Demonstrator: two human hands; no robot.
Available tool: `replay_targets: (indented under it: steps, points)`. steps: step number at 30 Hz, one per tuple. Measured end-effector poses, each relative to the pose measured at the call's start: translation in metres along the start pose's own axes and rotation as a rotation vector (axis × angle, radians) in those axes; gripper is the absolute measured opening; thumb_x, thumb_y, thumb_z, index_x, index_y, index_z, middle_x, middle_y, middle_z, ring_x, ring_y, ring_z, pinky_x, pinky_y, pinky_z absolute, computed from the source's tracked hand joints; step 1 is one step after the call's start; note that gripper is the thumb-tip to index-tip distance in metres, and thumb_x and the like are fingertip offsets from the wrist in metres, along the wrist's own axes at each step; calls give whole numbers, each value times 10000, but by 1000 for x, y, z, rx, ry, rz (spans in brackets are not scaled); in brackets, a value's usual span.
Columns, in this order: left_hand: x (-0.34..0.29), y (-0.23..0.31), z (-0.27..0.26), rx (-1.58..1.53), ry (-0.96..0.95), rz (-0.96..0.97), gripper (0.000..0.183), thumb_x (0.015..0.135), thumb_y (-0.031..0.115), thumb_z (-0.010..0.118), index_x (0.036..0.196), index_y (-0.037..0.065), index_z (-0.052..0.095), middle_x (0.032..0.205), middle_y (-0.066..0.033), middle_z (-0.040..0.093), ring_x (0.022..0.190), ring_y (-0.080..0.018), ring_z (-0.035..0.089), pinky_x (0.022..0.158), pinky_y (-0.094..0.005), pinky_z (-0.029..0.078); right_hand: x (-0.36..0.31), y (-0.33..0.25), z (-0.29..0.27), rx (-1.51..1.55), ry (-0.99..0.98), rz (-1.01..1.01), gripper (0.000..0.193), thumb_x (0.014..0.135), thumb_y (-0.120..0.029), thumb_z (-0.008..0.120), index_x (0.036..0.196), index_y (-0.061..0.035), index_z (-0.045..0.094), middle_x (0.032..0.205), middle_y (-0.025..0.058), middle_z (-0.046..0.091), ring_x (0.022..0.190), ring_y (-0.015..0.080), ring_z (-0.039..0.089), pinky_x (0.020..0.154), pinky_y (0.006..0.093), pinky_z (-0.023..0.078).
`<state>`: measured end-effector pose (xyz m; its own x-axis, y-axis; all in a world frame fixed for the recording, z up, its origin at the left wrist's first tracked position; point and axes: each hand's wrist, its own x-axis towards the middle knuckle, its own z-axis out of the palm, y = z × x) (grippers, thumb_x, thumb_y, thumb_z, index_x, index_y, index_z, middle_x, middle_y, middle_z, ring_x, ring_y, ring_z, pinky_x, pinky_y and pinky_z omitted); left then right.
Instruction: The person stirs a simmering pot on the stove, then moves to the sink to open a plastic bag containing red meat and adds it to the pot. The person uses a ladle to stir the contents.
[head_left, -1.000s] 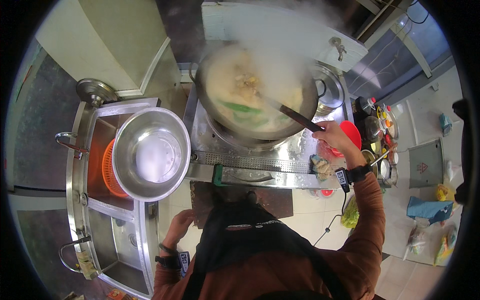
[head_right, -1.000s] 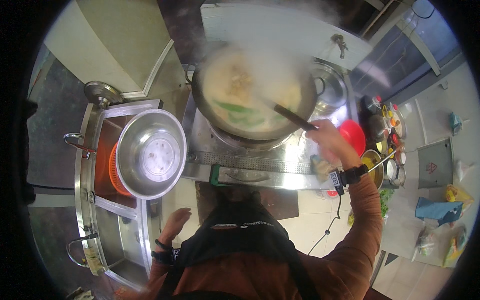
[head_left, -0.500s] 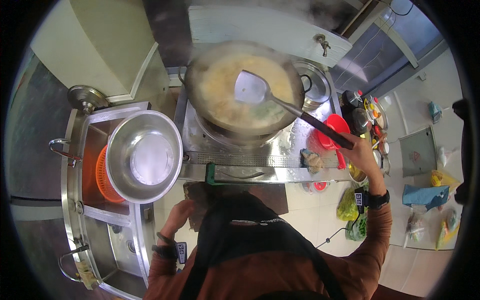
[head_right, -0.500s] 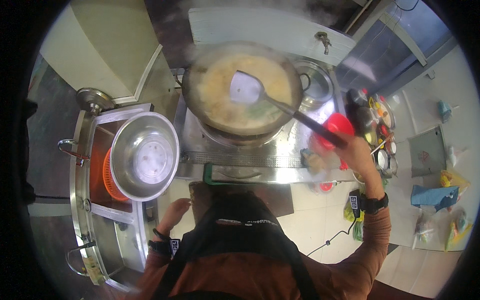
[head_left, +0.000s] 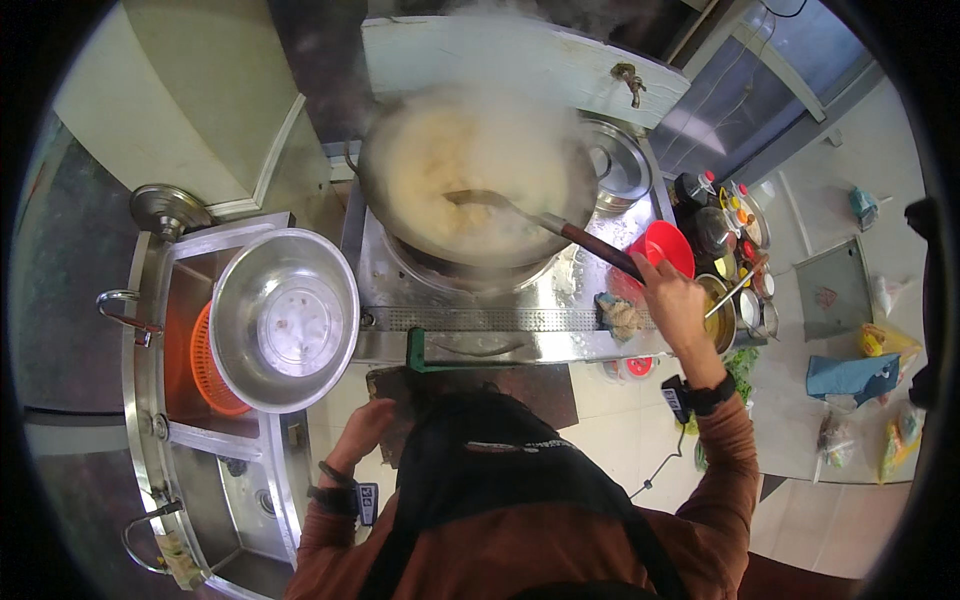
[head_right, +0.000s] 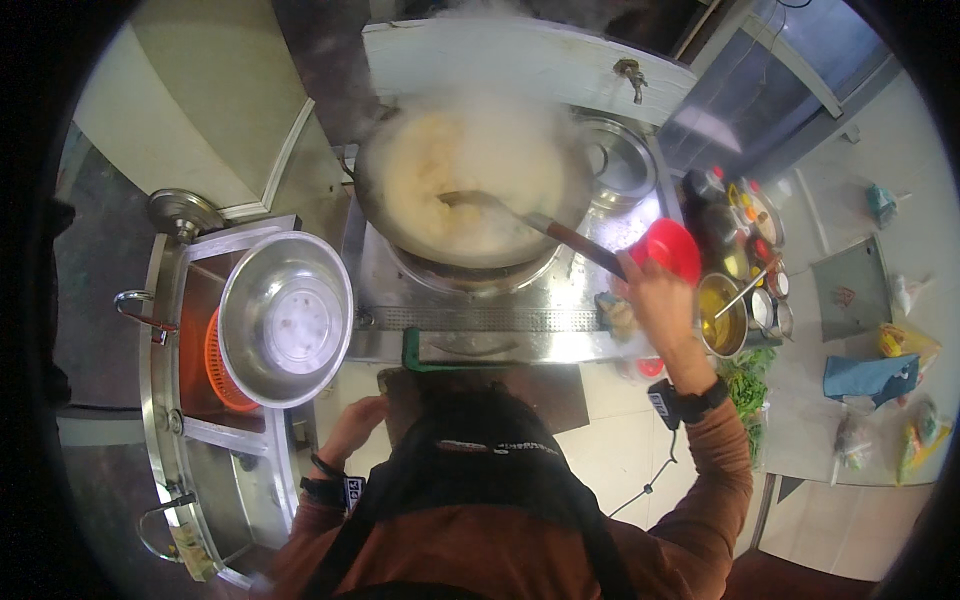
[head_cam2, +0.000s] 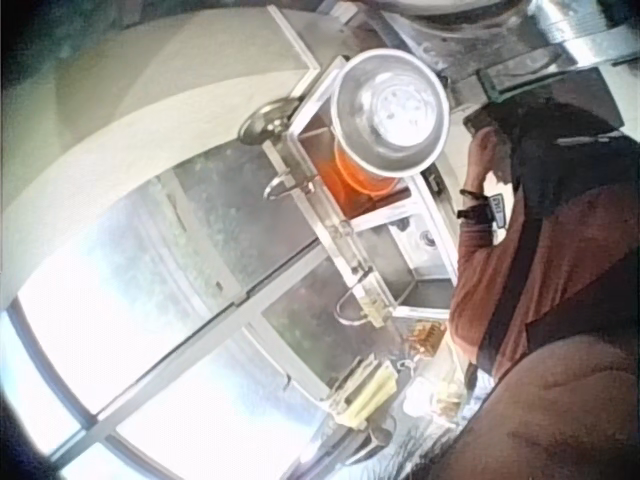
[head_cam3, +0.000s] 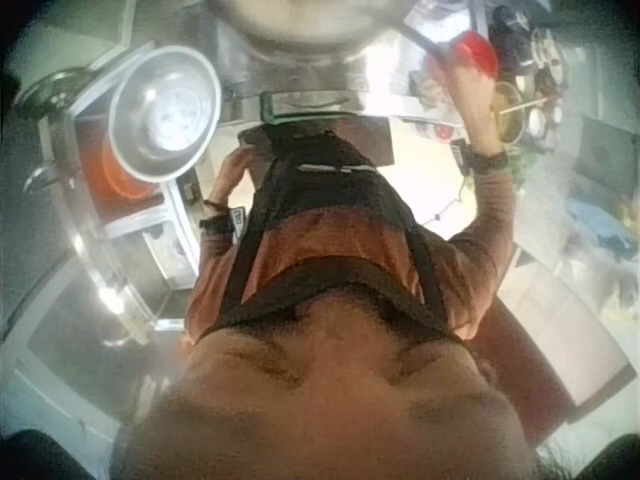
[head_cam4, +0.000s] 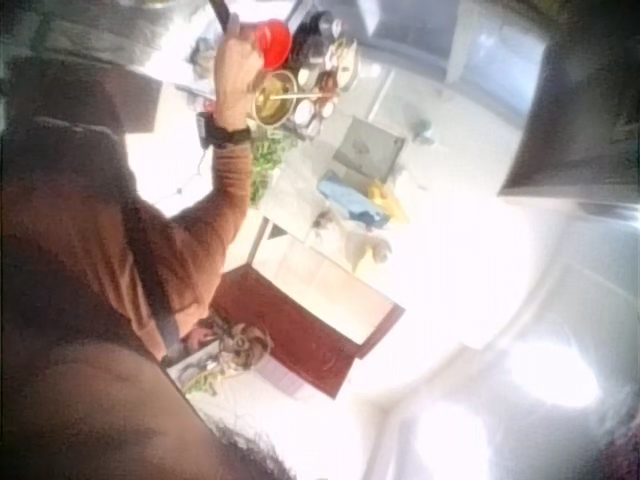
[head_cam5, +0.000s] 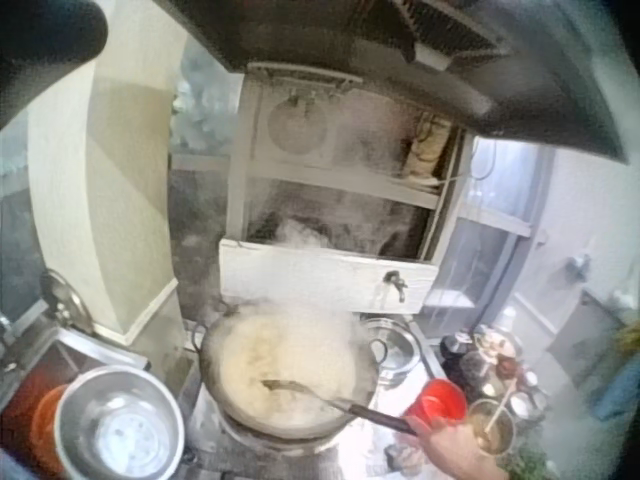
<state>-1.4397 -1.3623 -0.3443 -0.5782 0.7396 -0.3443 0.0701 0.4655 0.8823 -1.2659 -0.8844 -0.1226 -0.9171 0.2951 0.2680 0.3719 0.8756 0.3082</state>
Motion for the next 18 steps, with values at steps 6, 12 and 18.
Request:
replay_targets:
  steps: [6, 12, 18]
  points:
    - [-20, 21, -3, 36, 74, -81, 261, 911, 99, 605, 1144, -14, 637, 1082, -140, 683, 996, -224, 636, 875, -331, 495, 32, -11, 30, 50, 102, 22, 419, 793, -89, 601, 1201, -181, 626, 753, 65, 602, 557, 248, 622, 457, 364, 495]
    - [-40, 9, 5, -24, 128, -136, 284, 895, 87, 598, 1152, -29, 628, 1077, -157, 681, 1011, -236, 638, 888, -333, 492, 37, 24, -1, 157, 51, 144, 424, 786, -187, 645, 1209, -195, 612, 808, 119, 654, 682, 318, 659, 583, 438, 519]
    - [-38, -15, 14, -57, 124, -152, 327, 872, 75, 603, 1181, -31, 608, 1097, -161, 672, 1034, -247, 639, 895, -338, 496, 34, 64, -28, 2, -101, 296, 439, 779, -235, 676, 1211, -173, 624, 900, 142, 685, 801, 336, 669, 696, 431, 537]
